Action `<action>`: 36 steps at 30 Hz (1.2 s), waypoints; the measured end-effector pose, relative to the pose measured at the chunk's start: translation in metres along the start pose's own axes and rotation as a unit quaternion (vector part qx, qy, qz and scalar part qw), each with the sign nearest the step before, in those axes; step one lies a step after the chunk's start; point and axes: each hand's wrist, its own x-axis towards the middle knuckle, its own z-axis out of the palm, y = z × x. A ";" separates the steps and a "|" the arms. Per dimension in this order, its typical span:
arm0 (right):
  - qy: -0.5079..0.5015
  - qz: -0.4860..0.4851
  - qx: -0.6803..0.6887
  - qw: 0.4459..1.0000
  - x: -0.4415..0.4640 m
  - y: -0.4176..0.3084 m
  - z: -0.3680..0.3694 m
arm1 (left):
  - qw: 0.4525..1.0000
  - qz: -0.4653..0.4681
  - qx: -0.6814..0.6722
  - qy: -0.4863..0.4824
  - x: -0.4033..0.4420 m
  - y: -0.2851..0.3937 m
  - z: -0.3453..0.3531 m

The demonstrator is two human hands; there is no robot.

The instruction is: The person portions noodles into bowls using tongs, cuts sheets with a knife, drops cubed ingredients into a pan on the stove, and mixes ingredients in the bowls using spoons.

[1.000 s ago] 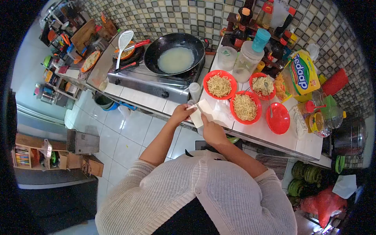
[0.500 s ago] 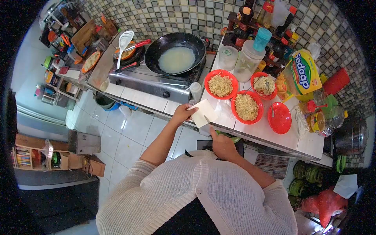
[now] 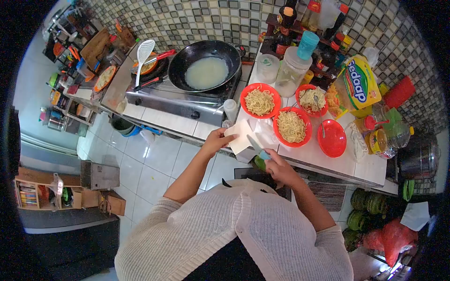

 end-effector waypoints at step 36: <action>0.203 -0.273 0.009 0.940 0.030 -0.105 0.048 | 0.945 0.119 -0.305 0.013 -0.059 0.093 0.057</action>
